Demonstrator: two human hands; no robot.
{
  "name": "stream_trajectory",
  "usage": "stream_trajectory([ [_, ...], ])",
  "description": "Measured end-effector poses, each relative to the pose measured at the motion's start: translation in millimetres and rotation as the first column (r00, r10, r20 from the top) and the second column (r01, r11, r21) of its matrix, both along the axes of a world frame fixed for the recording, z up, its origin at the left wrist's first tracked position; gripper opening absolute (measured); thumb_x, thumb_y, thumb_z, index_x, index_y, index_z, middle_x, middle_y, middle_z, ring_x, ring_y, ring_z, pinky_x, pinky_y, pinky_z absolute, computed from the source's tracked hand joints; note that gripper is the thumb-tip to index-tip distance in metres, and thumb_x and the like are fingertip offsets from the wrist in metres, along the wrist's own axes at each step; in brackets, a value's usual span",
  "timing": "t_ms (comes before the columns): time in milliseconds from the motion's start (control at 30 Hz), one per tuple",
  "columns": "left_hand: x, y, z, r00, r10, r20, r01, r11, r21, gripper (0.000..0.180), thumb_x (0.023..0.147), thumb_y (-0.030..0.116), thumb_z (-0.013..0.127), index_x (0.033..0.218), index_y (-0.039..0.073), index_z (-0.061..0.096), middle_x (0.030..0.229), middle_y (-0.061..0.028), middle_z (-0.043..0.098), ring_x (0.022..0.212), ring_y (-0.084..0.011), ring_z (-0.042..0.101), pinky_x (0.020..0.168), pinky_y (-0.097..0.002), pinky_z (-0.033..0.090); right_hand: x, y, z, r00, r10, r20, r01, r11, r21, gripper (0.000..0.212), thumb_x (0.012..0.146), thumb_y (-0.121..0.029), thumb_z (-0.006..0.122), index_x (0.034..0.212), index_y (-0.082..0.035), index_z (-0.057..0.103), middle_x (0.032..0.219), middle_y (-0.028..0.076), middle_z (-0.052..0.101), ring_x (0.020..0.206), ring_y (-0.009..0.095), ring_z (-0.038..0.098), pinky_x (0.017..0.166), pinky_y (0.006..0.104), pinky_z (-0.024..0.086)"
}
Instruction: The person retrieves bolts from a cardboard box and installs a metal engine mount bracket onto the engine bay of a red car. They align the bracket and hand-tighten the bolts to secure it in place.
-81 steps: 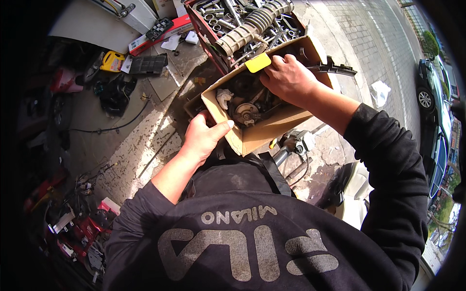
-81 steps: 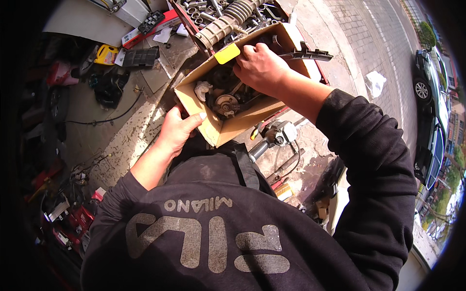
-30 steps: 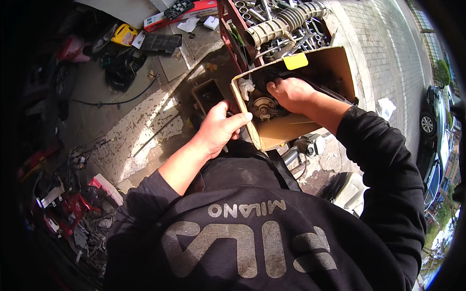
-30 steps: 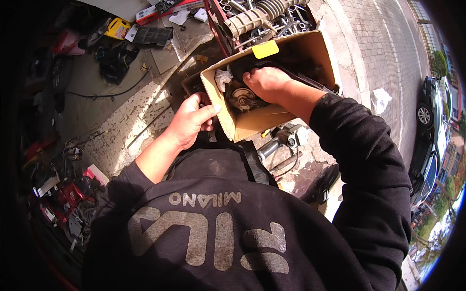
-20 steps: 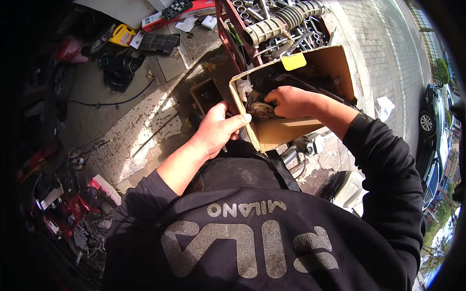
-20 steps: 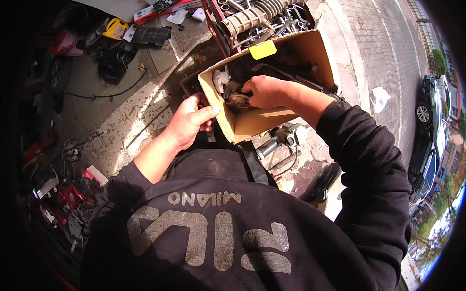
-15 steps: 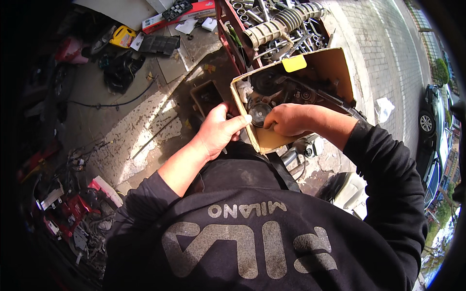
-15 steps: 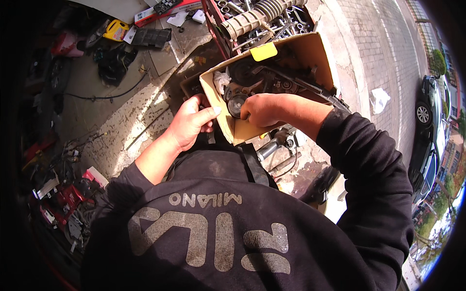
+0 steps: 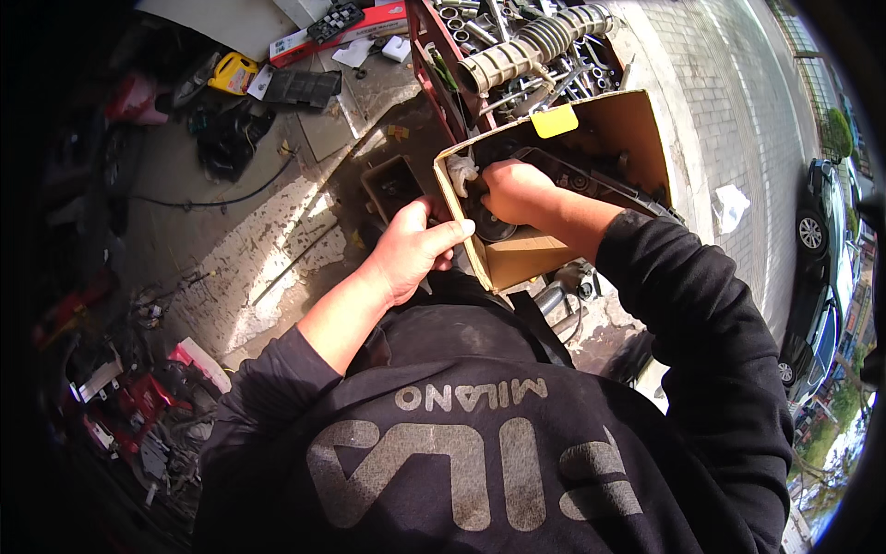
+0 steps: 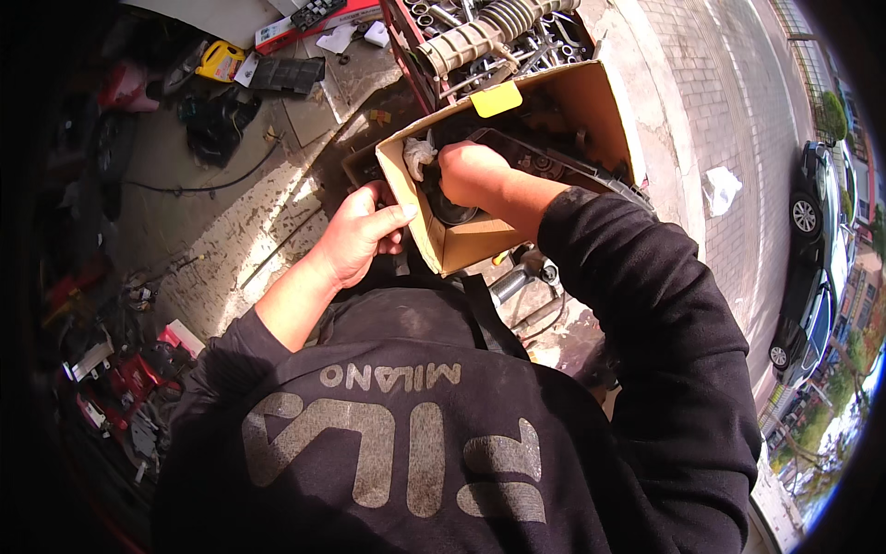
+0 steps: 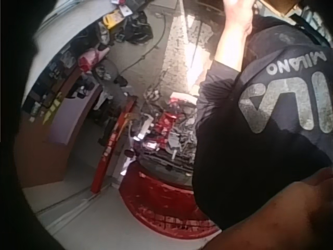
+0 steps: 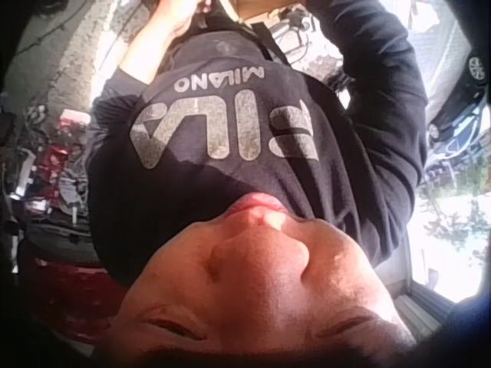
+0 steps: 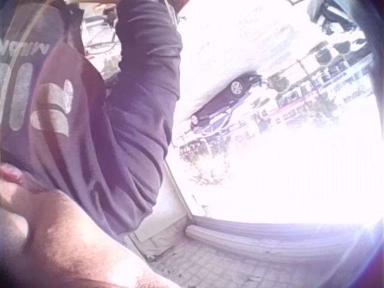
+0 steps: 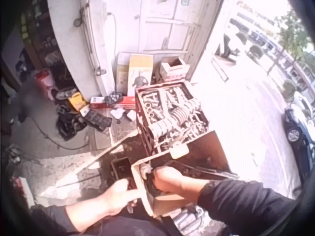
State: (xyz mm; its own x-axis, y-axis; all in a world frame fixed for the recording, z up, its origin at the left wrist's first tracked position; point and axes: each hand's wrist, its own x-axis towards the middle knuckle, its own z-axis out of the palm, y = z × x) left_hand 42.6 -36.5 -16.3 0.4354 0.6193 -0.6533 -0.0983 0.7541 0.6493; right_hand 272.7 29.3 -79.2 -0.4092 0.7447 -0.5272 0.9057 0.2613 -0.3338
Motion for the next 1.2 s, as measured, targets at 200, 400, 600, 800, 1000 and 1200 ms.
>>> stream_trajectory([
  [200,-24.8,5.4,-6.2,0.953,0.083,0.291,-0.016,0.974,-0.226,0.068,0.113,0.07,0.047,0.129,0.006,0.064,0.114,-0.009,0.074,0.095,-0.0197,0.073,0.08,-0.0353,0.065,-32.1,20.7,-11.3,0.936,-0.239,0.259,0.31,0.908,-0.281,0.031,0.09,-0.012,0.075,0.117,-0.001,0.084,0.122,0.023,0.082,0.118,0.04,0.079,0.096,0.0453,0.065],
  [400,-49.0,0.1,-5.8,0.883,0.161,0.441,-0.019,0.951,-0.308,0.094,0.109,0.083,0.035,0.138,-0.002,0.063,0.127,-0.0173,0.071,0.117,-0.0299,0.074,0.089,-0.0351,0.062,-31.4,21.8,-38.0,0.933,-0.151,0.326,0.242,0.935,-0.259,0.033,0.084,-0.009,0.081,0.115,0.0,0.085,0.121,0.025,0.082,0.118,0.04,0.079,0.095,0.0448,0.064],
  [600,-57.2,-2.0,-5.3,0.822,0.164,0.545,0.011,0.953,-0.303,0.101,0.108,0.085,0.033,0.148,-0.004,0.059,0.139,-0.0233,0.069,0.132,-0.037,0.07,0.097,-0.0388,0.059,-29.3,25.8,-44.8,0.931,-0.129,0.341,0.232,0.93,-0.284,0.031,0.084,-0.009,0.078,0.113,0.001,0.085,0.118,0.024,0.082,0.115,0.038,0.08,0.094,0.0434,0.064],
  [800,-55.1,-4.6,-8.2,0.823,0.165,0.544,0.011,0.952,-0.306,0.106,0.105,0.089,0.035,0.15,-0.004,0.057,0.142,-0.026,0.069,0.133,-0.0398,0.07,0.1,-0.0421,0.059,-34.6,24.9,-33.2,0.93,-0.204,0.306,0.304,0.895,-0.327,0.031,0.086,-0.012,0.076,0.113,0.001,0.085,0.117,0.025,0.082,0.114,0.038,0.081,0.094,0.0434,0.064],
  [1000,-53.3,-0.9,-8.9,0.833,0.138,0.536,0.023,0.959,-0.282,0.11,0.103,0.091,0.034,0.151,-0.006,0.056,0.14,-0.0253,0.07,0.132,-0.0395,0.071,0.102,-0.0435,0.06,-37.5,26.6,-31.3,0.918,-0.168,0.36,0.285,0.91,-0.302,0.031,0.088,-0.012,0.076,0.115,-0.001,0.085,0.121,0.023,0.082,0.118,0.037,0.079,0.095,0.0437,0.064],
  [1200,-53.2,-0.4,-6.2,0.838,0.11,0.535,0.042,0.964,-0.264,0.111,0.103,0.092,0.032,0.151,-0.005,0.056,0.141,-0.025,0.069,0.134,-0.0392,0.07,0.101,-0.0428,0.059,-49.4,15.5,-14.5,0.936,-0.179,0.303,0.255,0.939,-0.232,0.032,0.089,-0.012,0.079,0.12,-0.004,0.084,0.124,0.021,0.081,0.121,0.037,0.078,0.098,0.0435,0.064],
])
